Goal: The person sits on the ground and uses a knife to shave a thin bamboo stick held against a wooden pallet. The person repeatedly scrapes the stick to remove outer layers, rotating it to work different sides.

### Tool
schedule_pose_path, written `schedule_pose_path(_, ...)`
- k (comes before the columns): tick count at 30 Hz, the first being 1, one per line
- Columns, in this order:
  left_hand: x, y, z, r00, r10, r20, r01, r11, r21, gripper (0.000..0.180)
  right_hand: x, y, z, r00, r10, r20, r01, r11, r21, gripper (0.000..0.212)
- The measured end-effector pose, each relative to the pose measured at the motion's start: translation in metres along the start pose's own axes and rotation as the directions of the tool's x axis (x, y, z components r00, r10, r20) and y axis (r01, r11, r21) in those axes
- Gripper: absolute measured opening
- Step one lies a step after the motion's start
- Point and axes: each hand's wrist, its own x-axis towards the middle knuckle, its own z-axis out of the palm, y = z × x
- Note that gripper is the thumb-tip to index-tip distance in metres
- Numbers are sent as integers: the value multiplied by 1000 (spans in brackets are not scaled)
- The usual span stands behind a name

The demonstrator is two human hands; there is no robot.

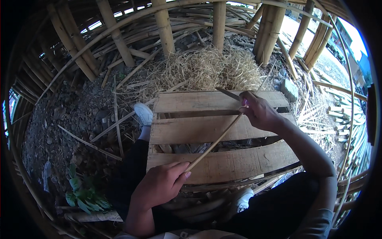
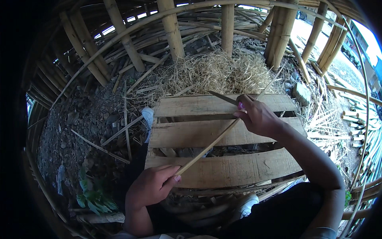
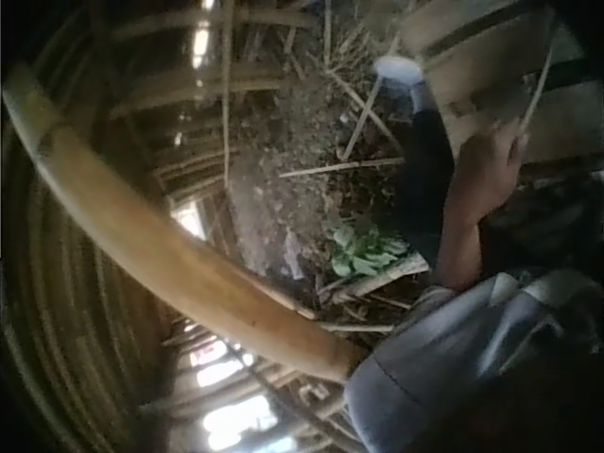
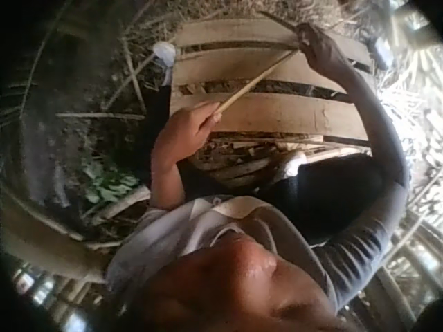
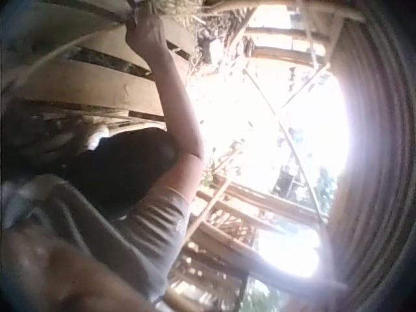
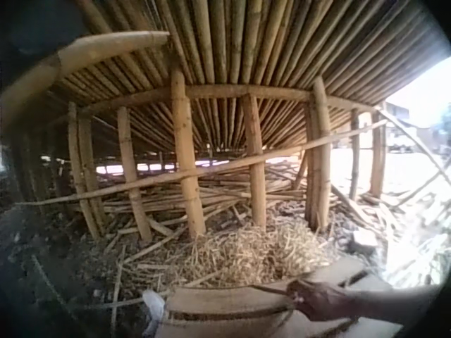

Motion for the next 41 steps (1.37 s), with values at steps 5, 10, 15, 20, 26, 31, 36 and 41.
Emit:
schedule_pose_path(5, 14, -4, 11, 996, 48, 70, -53, 996, 66, 26, -11, -11, -9, 968, -3, 251, -2, 1000, 18, 30)
schedule_pose_path(10, 15, -5, 20, 996, 75, 52, -80, 992, 98, 30, -16, -1, -10, 946, -7, 323, 46, 992, -115, 16)
schedule_pose_path(15, 16, -8, 36, 993, 121, -14, -116, 977, 179, 38, -21, 7, 3, 973, -3, 232, 28, 994, -104, 10)
schedule_pose_path(20, 10, -7, 49, 996, 91, 1, -87, 951, 297, 46, -25, 3, 12, 987, -113, 112, 121, 990, -76, 12)
schedule_pose_path(26, 6, 2, 64, 1000, 15, -26, -7, 956, 293, 38, -13, -29, 10, 1000, -4, -23, 4, 1000, 1, 11)
schedule_pose_path(31, 8, 4, 65, 998, 30, -48, -16, 963, 268, 30, -23, 1, 2, 972, 160, -173, -169, 985, -41, 14)
schedule_pose_path(36, 13, 3, 65, 998, 46, -41, -36, 974, 225, 33, -22, 20, -8, 856, 501, -126, -483, 863, 146, 14)
schedule_pose_path(41, 29, -16, 67, 999, 51, 8, -52, 998, 48, 43, -25, 57, 1, 713, 701, -4, -692, 704, -161, 30)
